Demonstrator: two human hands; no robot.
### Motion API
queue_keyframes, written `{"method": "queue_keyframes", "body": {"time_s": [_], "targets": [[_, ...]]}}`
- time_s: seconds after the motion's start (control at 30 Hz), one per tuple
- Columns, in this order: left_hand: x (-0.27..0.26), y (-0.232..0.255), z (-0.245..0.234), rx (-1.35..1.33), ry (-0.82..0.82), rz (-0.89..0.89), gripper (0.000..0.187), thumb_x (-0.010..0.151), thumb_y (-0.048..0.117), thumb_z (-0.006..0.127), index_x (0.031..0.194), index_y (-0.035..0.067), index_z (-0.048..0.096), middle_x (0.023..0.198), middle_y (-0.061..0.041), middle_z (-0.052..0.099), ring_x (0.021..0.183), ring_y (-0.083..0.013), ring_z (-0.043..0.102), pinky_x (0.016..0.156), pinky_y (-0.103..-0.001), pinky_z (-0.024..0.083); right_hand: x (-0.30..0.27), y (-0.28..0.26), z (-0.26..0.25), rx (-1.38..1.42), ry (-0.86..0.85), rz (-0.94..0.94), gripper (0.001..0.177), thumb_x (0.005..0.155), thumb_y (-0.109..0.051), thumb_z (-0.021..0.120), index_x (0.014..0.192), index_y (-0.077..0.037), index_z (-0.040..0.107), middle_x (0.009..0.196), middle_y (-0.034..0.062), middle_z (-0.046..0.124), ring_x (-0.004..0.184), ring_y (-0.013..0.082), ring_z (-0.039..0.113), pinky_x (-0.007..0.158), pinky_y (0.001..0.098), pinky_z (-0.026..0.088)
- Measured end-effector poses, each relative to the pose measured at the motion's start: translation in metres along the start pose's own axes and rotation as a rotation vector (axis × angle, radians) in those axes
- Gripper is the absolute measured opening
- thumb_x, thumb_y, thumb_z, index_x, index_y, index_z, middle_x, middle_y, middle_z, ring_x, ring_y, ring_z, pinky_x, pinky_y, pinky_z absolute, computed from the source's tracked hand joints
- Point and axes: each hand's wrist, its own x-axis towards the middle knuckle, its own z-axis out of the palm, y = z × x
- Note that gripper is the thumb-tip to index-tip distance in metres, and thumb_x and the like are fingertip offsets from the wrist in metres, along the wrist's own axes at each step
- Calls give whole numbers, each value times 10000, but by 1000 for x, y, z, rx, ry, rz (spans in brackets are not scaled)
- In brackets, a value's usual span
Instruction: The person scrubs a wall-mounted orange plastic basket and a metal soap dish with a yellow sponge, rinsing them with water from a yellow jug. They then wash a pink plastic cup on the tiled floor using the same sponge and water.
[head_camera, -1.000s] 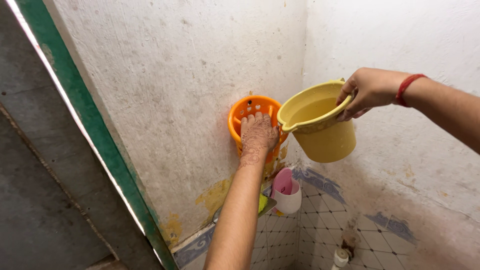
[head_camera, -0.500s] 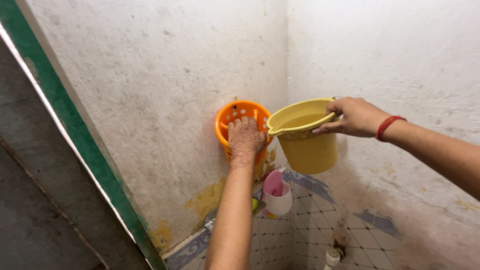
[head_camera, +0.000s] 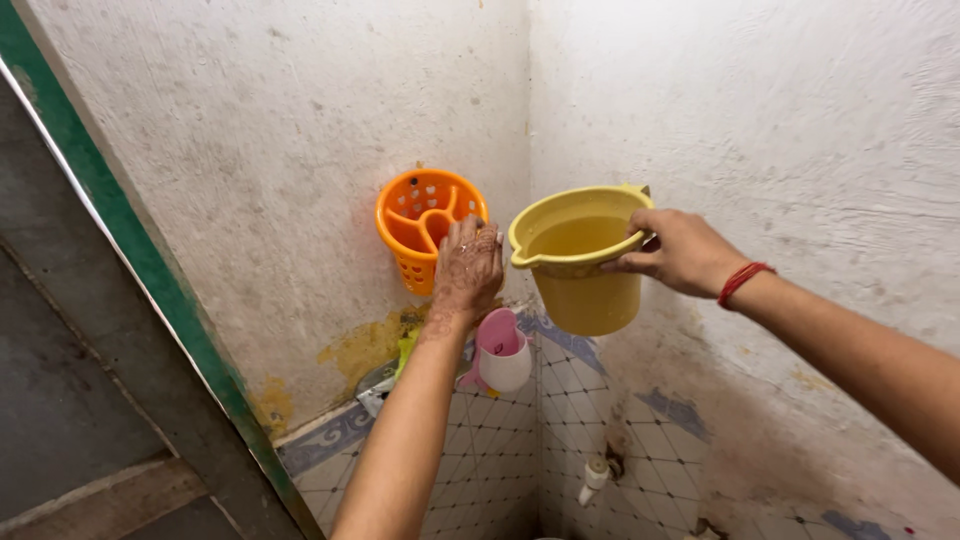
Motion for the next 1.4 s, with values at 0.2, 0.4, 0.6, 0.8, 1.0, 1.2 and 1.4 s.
{"method": "queue_keyframes", "body": {"time_s": [0.2,0.4,0.6,0.8,1.0,1.2,1.4], "targets": [[-22,37,2,-634,-247,-419,790,1158,623,271,1198,-8,745,1058,-295,781,745,-289,755,782,-393,558,-22,24,25,30,-5,11,379,850,-352,781,1018,-25,690,1044,158,758,1009,284,737,890,422,583],[-59,47,23,-1090,-556,-565,584,976,401,547,1445,85,396,1182,-12,602,622,-220,730,569,-354,638,-44,41,73,-3,51,-68,463,878,-356,762,1185,-28,647,1139,185,686,1039,314,699,904,433,566],[-89,20,79,-938,-481,-720,428,954,129,493,1367,25,452,879,-194,741,590,-237,721,547,-355,612,-53,83,149,-272,-128,8,841,797,-456,818,1522,-241,450,1407,235,454,1209,382,554,955,446,549],[-152,-29,146,-882,-561,-683,357,912,136,587,1257,92,671,882,-94,748,682,-157,701,591,-337,587,-50,138,263,-304,-32,-520,808,584,-461,928,1294,-210,635,1373,228,492,1312,418,459,1036,564,434],[-247,-102,263,-873,-414,-780,310,870,139,710,1166,52,740,941,-71,772,837,-191,710,761,-355,565,-69,168,398,148,-399,-159,380,714,-223,867,1062,-138,742,1173,108,639,1072,284,657,933,374,545],[-379,-160,412,-494,-315,-883,347,868,166,711,1203,97,650,1111,-124,728,1022,-266,693,892,-388,545,-108,193,558,210,-429,46,336,708,-249,889,963,-84,744,1012,122,671,913,282,706,842,373,578],[-504,-199,537,-727,-299,-998,482,951,247,627,1373,56,495,1321,-166,625,1097,-317,705,948,-406,534,-165,251,734,305,-318,156,317,636,-192,914,856,-46,740,999,139,690,927,296,702,815,394,583]]}}
